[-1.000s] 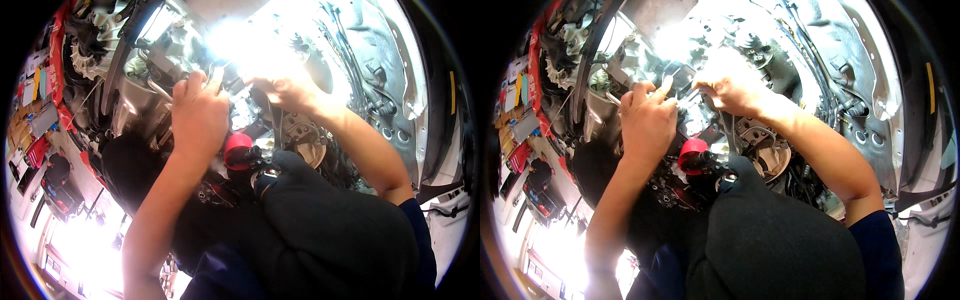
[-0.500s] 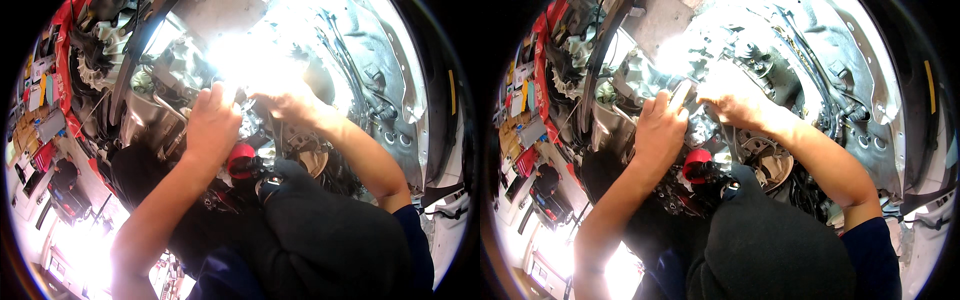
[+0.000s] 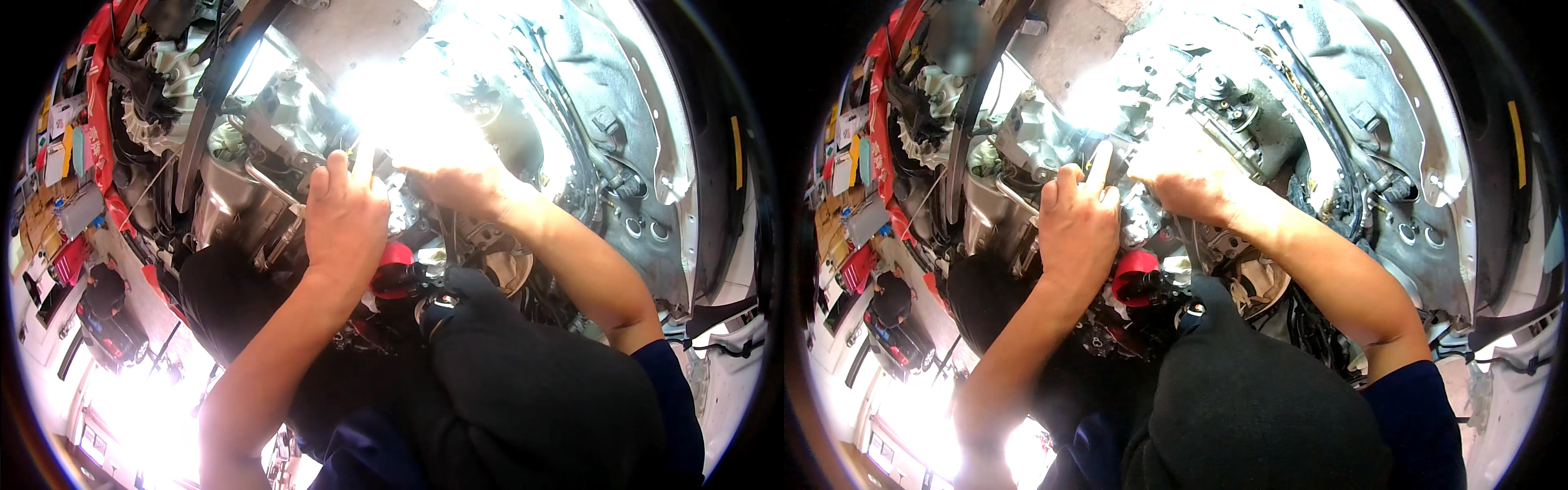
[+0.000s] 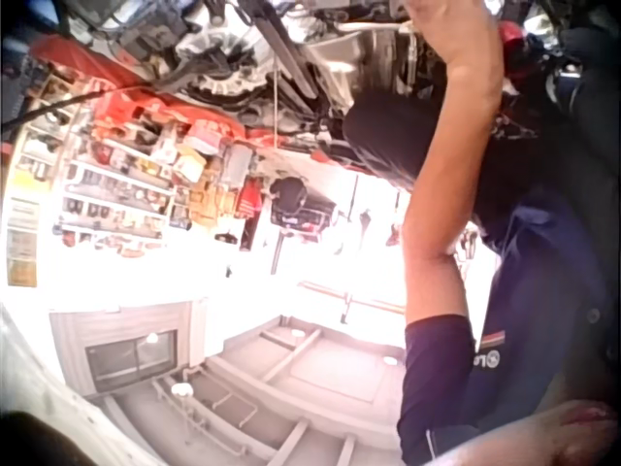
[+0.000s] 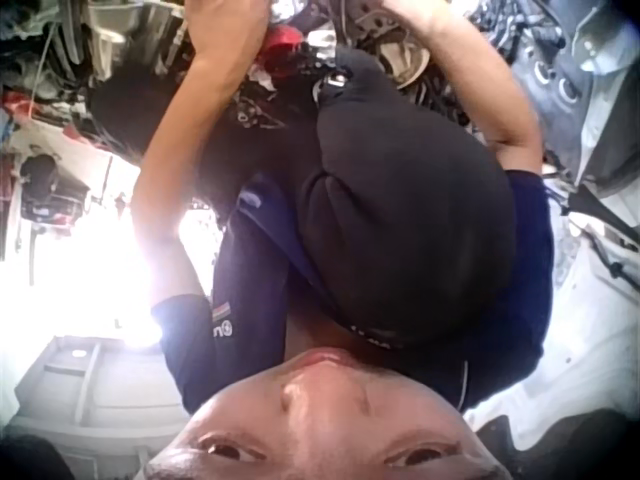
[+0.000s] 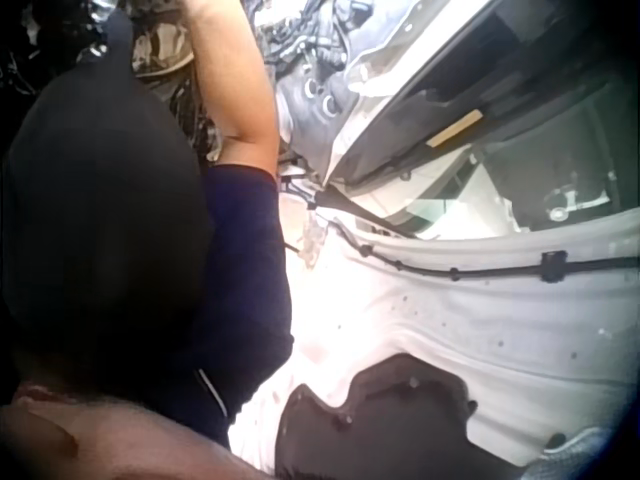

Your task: The person works on the engine of a car using a wrench and pliers. They retrieve a wire from a storage shelf, strip and twist the wire end, and then secure it to a component within the engine bay.

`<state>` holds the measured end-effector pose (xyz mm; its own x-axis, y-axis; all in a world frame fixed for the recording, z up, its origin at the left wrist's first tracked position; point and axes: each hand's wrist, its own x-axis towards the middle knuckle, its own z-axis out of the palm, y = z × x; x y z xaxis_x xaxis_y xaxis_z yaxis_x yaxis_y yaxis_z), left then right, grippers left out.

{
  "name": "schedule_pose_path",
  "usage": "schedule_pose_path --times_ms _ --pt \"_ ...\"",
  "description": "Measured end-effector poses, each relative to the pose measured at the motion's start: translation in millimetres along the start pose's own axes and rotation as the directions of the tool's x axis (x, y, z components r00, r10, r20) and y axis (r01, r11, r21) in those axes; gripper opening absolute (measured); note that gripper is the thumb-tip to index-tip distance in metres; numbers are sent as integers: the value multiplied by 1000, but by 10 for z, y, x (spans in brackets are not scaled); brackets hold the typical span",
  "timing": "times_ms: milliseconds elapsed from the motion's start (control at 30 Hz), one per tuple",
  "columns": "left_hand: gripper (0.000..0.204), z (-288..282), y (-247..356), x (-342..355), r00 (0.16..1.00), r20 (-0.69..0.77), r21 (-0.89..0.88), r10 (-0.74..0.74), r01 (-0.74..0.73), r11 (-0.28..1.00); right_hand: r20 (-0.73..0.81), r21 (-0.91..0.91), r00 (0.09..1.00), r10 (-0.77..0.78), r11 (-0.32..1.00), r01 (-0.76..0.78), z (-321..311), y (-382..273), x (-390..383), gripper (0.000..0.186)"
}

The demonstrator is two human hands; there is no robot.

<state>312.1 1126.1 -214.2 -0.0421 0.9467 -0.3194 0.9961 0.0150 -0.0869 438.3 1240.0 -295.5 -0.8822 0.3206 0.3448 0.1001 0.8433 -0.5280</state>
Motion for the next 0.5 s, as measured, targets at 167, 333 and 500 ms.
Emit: schedule_pose_path --times_ms 167,333,500 --pt "11 104 -18 -53 995 -89 -77 -32 25 997 229 -110 973 11 994 15 -196 -92 141 7" --pt "7 214 13 -72 969 -220 -173 -116 79 982 172 117 985 21 992 -42 -188 -1 171 9" --pt "7 264 48 -74 930 -289 -233 -228 163 959 133 172 991 -13 985 -11 -46 111 162 12"
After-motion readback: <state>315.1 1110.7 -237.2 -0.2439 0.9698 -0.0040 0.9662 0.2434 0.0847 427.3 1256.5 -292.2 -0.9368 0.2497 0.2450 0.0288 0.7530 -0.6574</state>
